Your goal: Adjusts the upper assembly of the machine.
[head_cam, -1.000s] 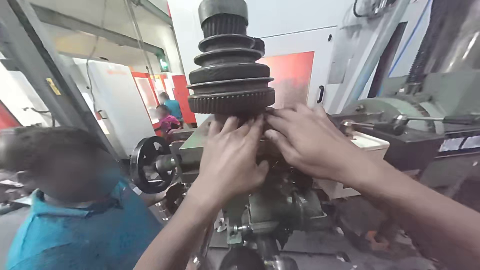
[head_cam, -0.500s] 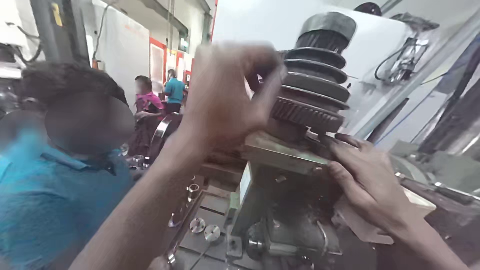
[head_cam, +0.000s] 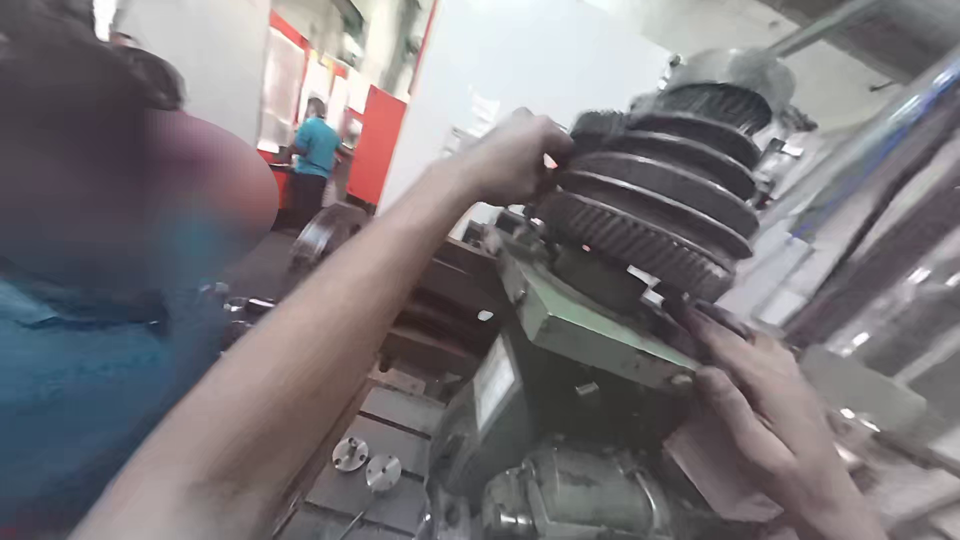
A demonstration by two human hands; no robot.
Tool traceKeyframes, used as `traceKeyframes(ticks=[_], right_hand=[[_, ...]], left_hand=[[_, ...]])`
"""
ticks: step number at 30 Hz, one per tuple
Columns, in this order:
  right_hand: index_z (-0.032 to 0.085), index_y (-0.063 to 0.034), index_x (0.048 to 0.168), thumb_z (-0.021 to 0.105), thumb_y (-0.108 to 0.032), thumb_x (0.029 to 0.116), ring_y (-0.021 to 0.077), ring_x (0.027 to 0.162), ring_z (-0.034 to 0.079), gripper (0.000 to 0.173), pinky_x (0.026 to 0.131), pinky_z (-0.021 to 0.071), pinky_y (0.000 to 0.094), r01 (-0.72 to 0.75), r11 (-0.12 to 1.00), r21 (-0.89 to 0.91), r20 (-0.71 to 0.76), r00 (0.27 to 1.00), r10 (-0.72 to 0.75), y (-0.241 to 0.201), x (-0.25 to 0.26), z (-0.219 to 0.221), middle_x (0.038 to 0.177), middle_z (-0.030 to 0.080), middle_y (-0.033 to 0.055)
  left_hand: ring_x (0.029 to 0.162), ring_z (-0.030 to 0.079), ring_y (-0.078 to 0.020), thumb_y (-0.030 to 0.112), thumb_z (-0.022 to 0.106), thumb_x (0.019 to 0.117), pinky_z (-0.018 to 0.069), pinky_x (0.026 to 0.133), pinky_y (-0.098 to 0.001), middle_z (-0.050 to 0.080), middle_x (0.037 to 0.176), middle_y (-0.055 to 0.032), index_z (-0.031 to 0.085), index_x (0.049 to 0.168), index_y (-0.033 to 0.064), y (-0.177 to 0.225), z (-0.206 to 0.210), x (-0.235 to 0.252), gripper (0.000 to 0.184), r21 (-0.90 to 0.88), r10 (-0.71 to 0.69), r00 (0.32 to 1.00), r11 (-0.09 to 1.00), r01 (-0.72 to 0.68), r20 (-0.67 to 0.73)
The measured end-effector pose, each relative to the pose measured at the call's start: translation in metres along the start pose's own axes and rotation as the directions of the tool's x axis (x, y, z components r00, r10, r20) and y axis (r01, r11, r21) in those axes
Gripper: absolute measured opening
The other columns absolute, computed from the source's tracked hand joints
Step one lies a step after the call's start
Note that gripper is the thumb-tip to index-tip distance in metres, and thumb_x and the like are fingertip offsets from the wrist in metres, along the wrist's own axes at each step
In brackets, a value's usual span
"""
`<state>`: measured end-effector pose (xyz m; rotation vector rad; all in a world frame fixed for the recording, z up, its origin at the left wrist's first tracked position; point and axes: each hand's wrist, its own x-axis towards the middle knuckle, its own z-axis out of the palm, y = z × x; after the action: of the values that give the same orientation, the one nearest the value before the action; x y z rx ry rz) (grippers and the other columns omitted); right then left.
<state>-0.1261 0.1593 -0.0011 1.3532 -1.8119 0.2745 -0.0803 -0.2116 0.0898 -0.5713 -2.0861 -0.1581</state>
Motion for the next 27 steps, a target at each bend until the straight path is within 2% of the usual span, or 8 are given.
traceKeyframes(ticks=[6, 8, 11, 15, 18, 23, 25, 27], right_hand=[[0.061, -0.0144, 0.144, 0.025, -0.061, 0.1063, 0.0266, 0.143, 0.046, 0.070, 0.116, 0.0346, 0.0567, -0.057, 0.998, -0.018, 0.005, 0.998, 0.057, -0.005, -0.001, -0.004, 0.145, 0.061, 0.0051], [0.060, -0.0143, 0.144, 0.025, -0.059, 0.1066, 0.0273, 0.144, 0.045, 0.068, 0.116, 0.0341, 0.0576, -0.049, 0.999, -0.021, 0.017, 0.999, 0.049, -0.006, 0.001, -0.005, 0.146, 0.060, 0.0050], [0.059, -0.0136, 0.145, 0.026, -0.057, 0.1062, 0.0298, 0.145, 0.044, 0.067, 0.113, 0.0340, 0.0591, -0.072, 0.997, -0.017, 0.055, 0.996, 0.073, -0.010, 0.001, -0.009, 0.147, 0.060, 0.0063], [0.063, -0.0133, 0.142, 0.031, -0.054, 0.1063, 0.0307, 0.143, 0.045, 0.063, 0.110, 0.0343, 0.0614, -0.105, 0.994, 0.007, 0.044, 0.994, 0.104, -0.018, 0.005, -0.011, 0.144, 0.062, 0.0060], [0.068, -0.0115, 0.135, 0.035, -0.048, 0.1073, 0.0309, 0.139, 0.050, 0.057, 0.109, 0.0357, 0.0600, -0.142, 0.990, 0.017, -0.015, 0.990, 0.142, -0.026, 0.007, -0.008, 0.138, 0.066, 0.0079], [0.072, -0.0129, 0.128, 0.044, -0.045, 0.1053, 0.0290, 0.131, 0.057, 0.049, 0.103, 0.0410, 0.0585, -0.268, 0.960, 0.075, -0.059, 0.960, 0.273, -0.043, 0.013, -0.006, 0.134, 0.067, 0.0109], [0.072, -0.0149, 0.128, 0.046, -0.046, 0.1055, 0.0260, 0.126, 0.059, 0.046, 0.100, 0.0441, 0.0567, -0.309, 0.946, 0.100, -0.035, 0.949, 0.314, -0.045, 0.009, -0.006, 0.134, 0.066, 0.0101], [0.072, -0.0149, 0.128, 0.047, -0.046, 0.1054, 0.0258, 0.120, 0.061, 0.046, 0.097, 0.0465, 0.0563, -0.303, 0.947, 0.105, -0.033, 0.951, 0.308, -0.045, 0.010, -0.007, 0.130, 0.067, 0.0098]], left_hand=[[0.072, 0.069, -0.0275, 0.008, 0.063, 0.0930, 0.0526, 0.069, -0.0507, 0.072, 0.081, -0.0141, 0.072, 0.099, 0.0036, -0.009, 0.027, -0.008, 0.012, 0.108, 0.137, 0.957, 0.988, -0.112, -0.257], [0.075, 0.069, -0.0254, 0.010, 0.060, 0.0956, 0.0529, 0.071, -0.0479, 0.072, 0.083, -0.0135, 0.072, 0.101, 0.0035, -0.009, 0.028, -0.009, 0.015, 0.126, 0.118, 0.954, 0.988, -0.086, -0.277], [0.079, 0.071, -0.0297, 0.008, 0.055, 0.0943, 0.0517, 0.075, -0.0506, 0.073, 0.087, -0.0167, 0.072, 0.107, 0.0007, -0.005, 0.032, -0.011, 0.022, 0.165, 0.090, 0.952, 0.985, -0.042, -0.294], [0.078, 0.071, -0.0248, 0.011, 0.057, 0.0942, 0.0520, 0.074, -0.0466, 0.074, 0.086, -0.0138, 0.073, 0.104, 0.0027, -0.010, 0.035, -0.010, 0.021, 0.175, 0.111, 0.936, 0.983, -0.055, -0.333], [0.078, 0.070, -0.0234, 0.009, 0.056, 0.0931, 0.0522, 0.076, -0.0446, 0.074, 0.087, -0.0135, 0.074, 0.108, 0.0032, -0.006, 0.036, -0.011, 0.024, 0.160, 0.073, 0.937, 0.987, -0.018, -0.343], [0.083, 0.072, -0.0355, 0.006, 0.055, 0.0945, 0.0513, 0.079, -0.0561, 0.074, 0.092, -0.0206, 0.072, 0.113, -0.0007, -0.002, 0.031, -0.012, 0.026, 0.163, 0.042, 0.957, 0.987, 0.006, -0.286], [0.087, 0.073, -0.0348, 0.007, 0.059, 0.0950, 0.0532, 0.083, -0.0559, 0.075, 0.095, -0.0189, 0.072, 0.113, 0.0015, 0.001, 0.030, -0.012, 0.023, 0.149, 0.016, 0.971, 0.989, 0.020, -0.237], [0.087, 0.072, -0.0401, 0.005, 0.062, 0.0934, 0.0528, 0.081, -0.0604, 0.074, 0.093, -0.0220, 0.070, 0.108, -0.0002, 0.005, 0.020, -0.008, 0.018, 0.160, 0.010, 0.985, 0.987, 0.018, -0.174]])
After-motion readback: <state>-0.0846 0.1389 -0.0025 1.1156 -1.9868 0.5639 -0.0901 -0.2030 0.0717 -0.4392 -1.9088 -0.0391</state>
